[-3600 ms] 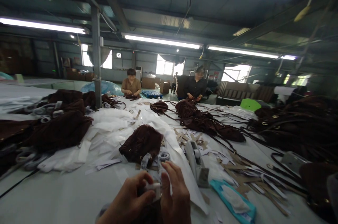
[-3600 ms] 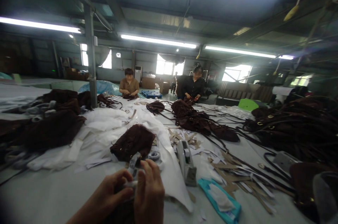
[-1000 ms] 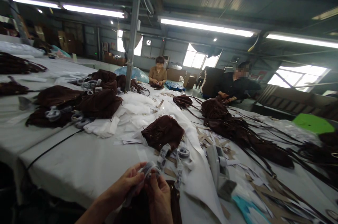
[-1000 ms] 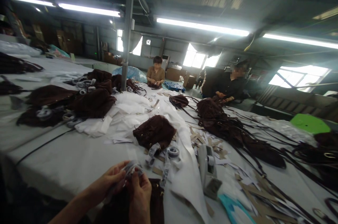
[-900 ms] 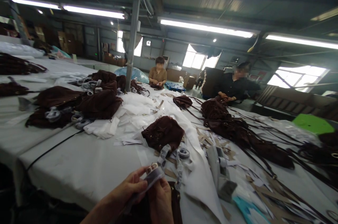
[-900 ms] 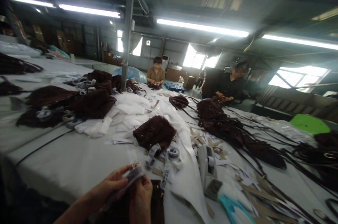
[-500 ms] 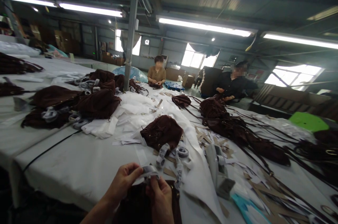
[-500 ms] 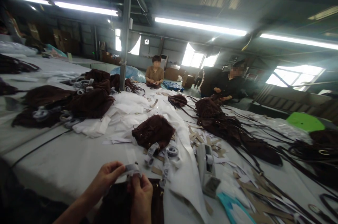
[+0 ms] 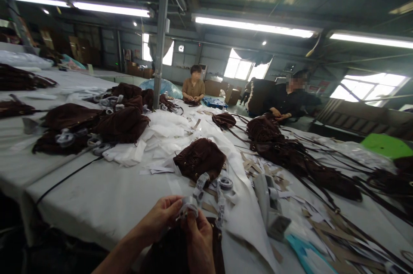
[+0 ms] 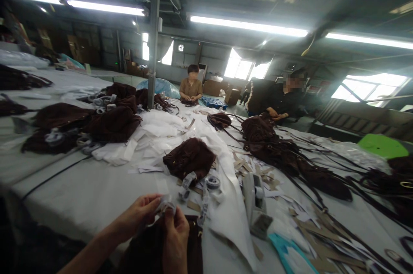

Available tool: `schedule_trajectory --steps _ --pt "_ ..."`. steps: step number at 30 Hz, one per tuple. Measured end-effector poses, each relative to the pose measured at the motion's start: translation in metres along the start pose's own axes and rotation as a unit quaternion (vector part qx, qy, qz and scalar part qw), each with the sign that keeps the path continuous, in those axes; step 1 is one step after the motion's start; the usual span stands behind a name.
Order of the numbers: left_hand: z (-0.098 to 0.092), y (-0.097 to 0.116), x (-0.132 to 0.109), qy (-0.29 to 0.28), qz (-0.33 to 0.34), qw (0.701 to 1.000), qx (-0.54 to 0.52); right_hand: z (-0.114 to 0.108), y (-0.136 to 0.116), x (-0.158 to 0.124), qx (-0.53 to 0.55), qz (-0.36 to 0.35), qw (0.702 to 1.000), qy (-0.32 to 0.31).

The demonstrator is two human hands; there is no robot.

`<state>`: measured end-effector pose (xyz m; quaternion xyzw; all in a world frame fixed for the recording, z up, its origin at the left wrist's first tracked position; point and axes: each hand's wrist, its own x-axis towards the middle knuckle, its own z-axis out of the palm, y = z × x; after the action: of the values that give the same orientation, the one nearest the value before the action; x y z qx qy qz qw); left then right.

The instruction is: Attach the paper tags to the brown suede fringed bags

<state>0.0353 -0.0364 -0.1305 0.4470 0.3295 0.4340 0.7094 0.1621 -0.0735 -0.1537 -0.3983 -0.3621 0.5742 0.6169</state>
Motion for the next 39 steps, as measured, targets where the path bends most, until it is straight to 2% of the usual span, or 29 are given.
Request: schedule_trajectory --steps 3,8,13,16,19,22,24,26,31,35,39 --pt "0.0 -0.003 0.0 -0.031 0.001 0.999 -0.008 0.002 -0.001 -0.001 0.041 0.029 0.998 -0.024" --pt "0.0 -0.01 -0.004 -0.039 -0.033 0.998 -0.048 0.004 -0.005 -0.004 0.053 0.024 0.998 0.007" --pt "0.005 -0.006 -0.008 -0.061 -0.006 0.998 0.032 -0.002 0.004 0.0 0.093 0.036 0.995 0.026" --pt "0.004 -0.005 -0.004 -0.034 0.02 0.998 0.045 -0.006 0.008 0.002 0.095 0.038 0.993 0.061" --pt "-0.001 -0.006 0.003 0.001 0.021 0.999 0.029 -0.009 0.002 0.0 -0.025 0.006 0.996 0.083" --pt "-0.004 -0.005 0.007 0.003 -0.005 0.999 0.039 -0.007 -0.01 -0.003 -0.189 -0.05 0.977 0.081" --pt "-0.003 -0.003 0.007 0.0 -0.022 0.998 0.057 -0.004 -0.016 -0.002 -0.232 -0.057 0.969 0.067" --pt "0.0 -0.001 0.008 -0.01 -0.035 0.997 0.07 0.0 -0.019 0.001 -0.212 -0.046 0.974 0.063" --pt "-0.001 0.006 0.015 -0.066 -0.075 0.993 0.059 0.008 -0.019 0.013 -0.12 -0.009 0.987 0.11" --pt "-0.004 0.006 0.015 -0.068 -0.074 0.993 0.069 0.007 -0.018 0.018 -0.046 0.011 0.992 0.116" --pt "-0.008 -0.007 0.004 -0.055 -0.069 0.995 0.036 0.001 -0.013 0.019 0.021 0.016 0.991 0.128"
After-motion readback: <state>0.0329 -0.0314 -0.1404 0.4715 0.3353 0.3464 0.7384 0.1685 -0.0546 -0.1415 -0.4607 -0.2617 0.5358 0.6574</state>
